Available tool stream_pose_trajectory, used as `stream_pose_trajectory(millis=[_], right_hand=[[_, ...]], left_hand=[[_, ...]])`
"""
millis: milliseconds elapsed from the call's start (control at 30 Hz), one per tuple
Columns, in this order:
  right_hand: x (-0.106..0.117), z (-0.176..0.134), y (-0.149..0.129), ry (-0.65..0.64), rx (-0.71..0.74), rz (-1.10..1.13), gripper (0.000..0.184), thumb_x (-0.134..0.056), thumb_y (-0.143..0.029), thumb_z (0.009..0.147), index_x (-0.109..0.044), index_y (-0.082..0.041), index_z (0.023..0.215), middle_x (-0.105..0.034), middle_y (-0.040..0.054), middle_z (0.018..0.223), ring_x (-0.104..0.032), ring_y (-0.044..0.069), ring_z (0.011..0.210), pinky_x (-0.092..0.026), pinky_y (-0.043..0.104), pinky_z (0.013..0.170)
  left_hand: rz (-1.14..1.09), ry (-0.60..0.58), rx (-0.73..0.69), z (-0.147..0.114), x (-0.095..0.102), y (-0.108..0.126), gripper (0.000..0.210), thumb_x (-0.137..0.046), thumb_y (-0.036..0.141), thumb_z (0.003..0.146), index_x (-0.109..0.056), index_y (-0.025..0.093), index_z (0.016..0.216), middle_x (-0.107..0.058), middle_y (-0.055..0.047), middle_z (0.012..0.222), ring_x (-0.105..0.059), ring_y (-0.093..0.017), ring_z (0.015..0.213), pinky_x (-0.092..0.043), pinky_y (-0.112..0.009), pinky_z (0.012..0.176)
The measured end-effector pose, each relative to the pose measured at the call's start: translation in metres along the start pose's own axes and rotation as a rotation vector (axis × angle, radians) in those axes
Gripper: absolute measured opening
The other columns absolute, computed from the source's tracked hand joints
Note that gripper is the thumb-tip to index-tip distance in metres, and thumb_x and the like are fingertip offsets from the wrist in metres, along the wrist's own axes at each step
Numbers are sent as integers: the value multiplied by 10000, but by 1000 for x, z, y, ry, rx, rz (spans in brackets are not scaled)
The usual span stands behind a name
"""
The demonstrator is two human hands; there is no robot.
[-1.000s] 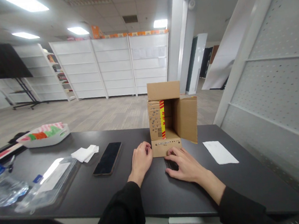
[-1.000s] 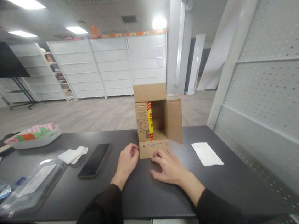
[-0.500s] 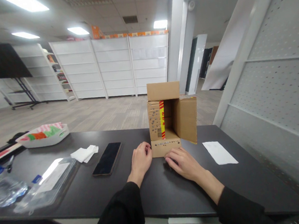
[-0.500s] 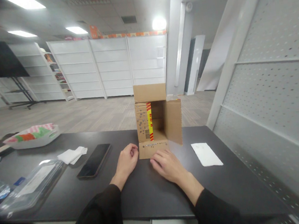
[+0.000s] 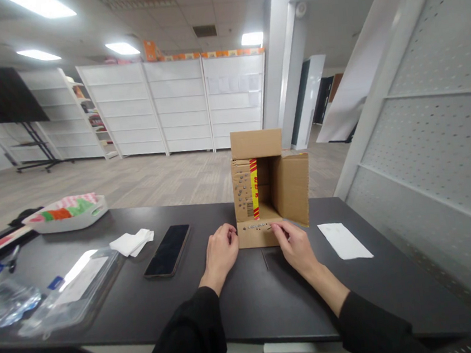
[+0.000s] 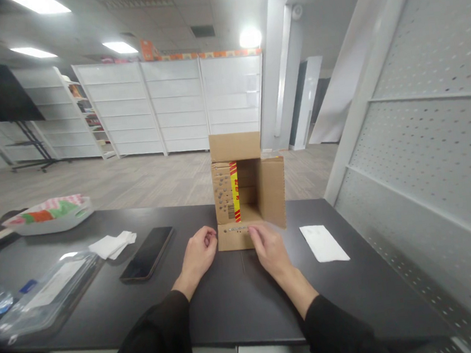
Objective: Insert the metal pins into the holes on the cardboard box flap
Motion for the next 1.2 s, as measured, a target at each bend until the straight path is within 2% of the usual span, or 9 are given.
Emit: stream_pose_trajectory(millis=[200, 533, 1200], right_hand=[[5, 4, 11, 79, -47, -20, 307, -445, -377, 996, -694, -198, 985, -740, 84, 943, -689, 224, 863, -540, 354, 805], [-3, 4, 15, 52, -44, -33, 321, -433, -391, 1000, -691, -201, 1004, -740, 90, 973, -689, 235, 896, -540, 378, 838], [-14, 16, 13, 1, 15, -103, 241, -463, -329, 993, -662, -192, 989, -713, 81, 949, -668, 229, 880, -501, 344, 786]], left_hand=[[8, 2, 0, 0, 0, 0, 142, -477, 157, 849, -613, 199, 855, -665, -19, 806, -569, -129, 665, -388, -247, 649], [4, -6, -2, 0, 0, 1, 148, -473, 152, 852, -615, 195, 855, -655, -17, 785, -571, -131, 667, -391, -249, 648], [5, -6, -6, 0, -1, 0, 141, -471, 157, 852, -605, 199, 856, -666, -19, 816, -574, -131, 679, -379, -248, 643]])
Point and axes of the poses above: each hand's wrist, its own z-axis towards the middle knuckle, its own x-axis out of the back of the hand, y = z × x, the point moved 8 cm from there along z, towards the middle knuckle
